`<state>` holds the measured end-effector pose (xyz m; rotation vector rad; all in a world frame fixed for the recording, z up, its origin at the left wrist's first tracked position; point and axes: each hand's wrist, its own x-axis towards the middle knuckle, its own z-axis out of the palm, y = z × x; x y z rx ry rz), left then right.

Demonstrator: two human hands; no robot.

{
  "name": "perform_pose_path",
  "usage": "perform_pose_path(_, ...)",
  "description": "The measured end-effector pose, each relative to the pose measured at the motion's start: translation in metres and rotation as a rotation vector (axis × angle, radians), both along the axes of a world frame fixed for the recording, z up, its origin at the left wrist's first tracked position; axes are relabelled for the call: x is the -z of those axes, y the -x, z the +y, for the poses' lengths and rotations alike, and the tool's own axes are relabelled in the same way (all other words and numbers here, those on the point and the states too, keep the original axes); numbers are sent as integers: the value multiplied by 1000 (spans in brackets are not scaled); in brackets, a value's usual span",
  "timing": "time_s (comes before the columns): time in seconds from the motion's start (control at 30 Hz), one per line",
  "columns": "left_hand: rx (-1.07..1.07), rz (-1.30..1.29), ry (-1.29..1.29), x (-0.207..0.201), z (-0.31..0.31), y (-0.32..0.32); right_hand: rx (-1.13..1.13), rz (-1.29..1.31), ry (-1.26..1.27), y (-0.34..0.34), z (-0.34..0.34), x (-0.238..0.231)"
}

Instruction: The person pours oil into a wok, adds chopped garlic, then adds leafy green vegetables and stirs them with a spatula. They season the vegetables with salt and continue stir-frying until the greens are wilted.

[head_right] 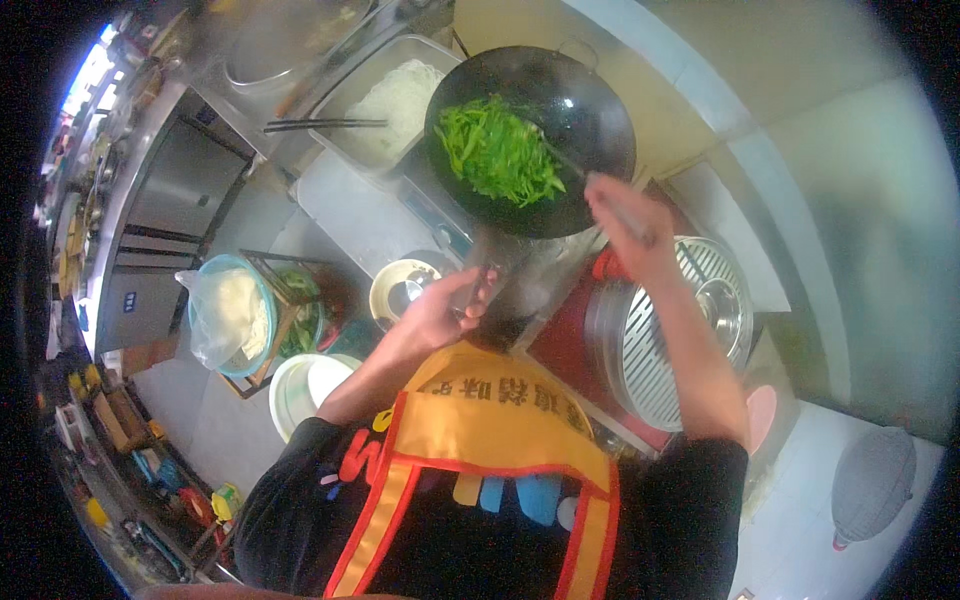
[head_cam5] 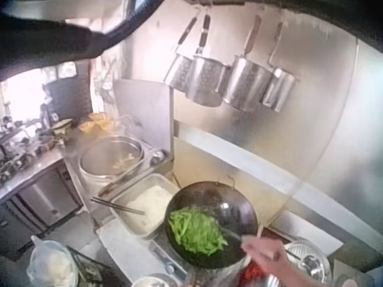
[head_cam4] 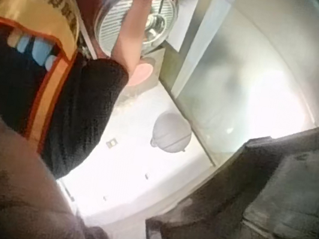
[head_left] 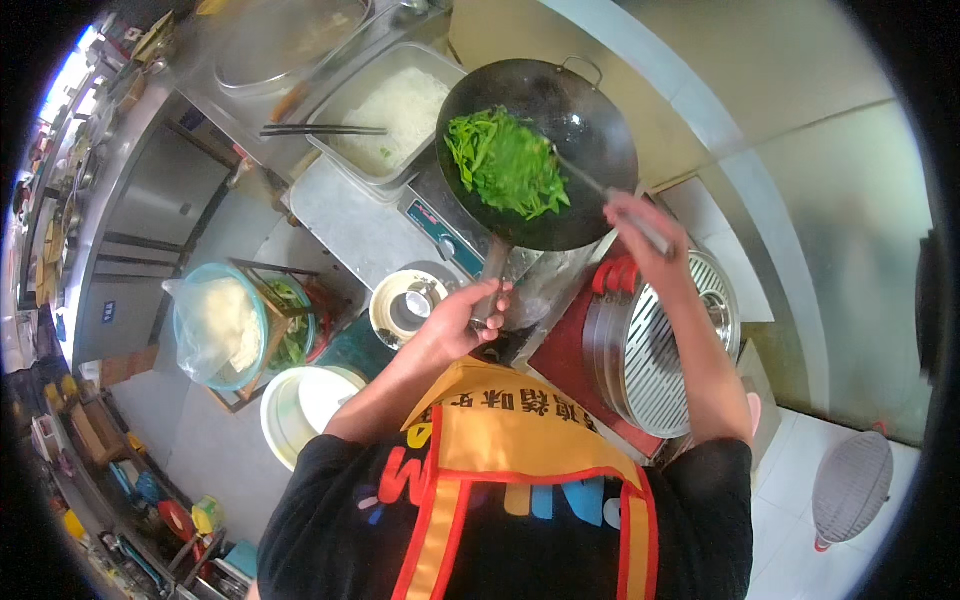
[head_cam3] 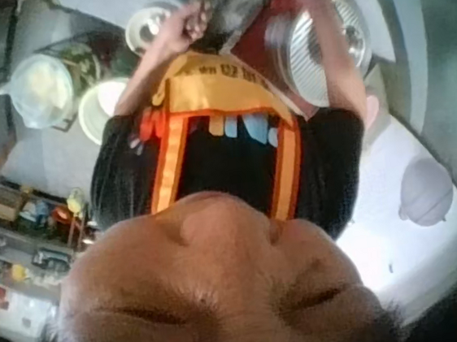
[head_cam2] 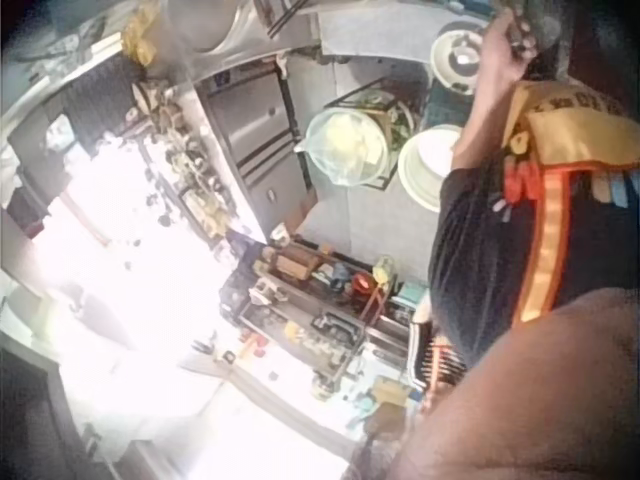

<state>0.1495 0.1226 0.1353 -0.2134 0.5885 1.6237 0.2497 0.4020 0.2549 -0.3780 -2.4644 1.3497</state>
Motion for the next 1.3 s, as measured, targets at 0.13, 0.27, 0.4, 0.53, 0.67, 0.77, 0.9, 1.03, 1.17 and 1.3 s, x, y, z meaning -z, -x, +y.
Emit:
perform_pose_path(0.13,1,20,64,-10,0,0,-354,54,-491,-25,-34,-20)
perform_pose_path(0.27,7,9,48,-6,3,1,-380,68,-551,2,-32,25)
perform_pose_path(0.4,-2,-26,32,1,-1,1,-366,73,-616,19,-28,13)
perform_pose_path(0.53,7,1,14,2,-2,0,-488,-57,-616,-25,-53,-23)
perform_pose_path(0.67,56,254,156,-22,2,-6,-437,-70,-726,-19,-55,12)
perform_pose_path(0.77,75,92,157,0,4,1,-420,-26,-726,14,-29,56)
perform_pose_path(0.9,30,76,117,3,1,6,-441,99,-726,-8,-60,29)
perform_pose_path(1.03,101,90,107,9,3,10,-364,-92,-543,-15,-64,54)
perform_pose_path(1.17,101,52,90,24,5,5,-343,-149,-723,0,-24,74)
perform_pose_path(1.3,22,95,159,9,7,-13,-490,-8,-724,-55,-58,51)
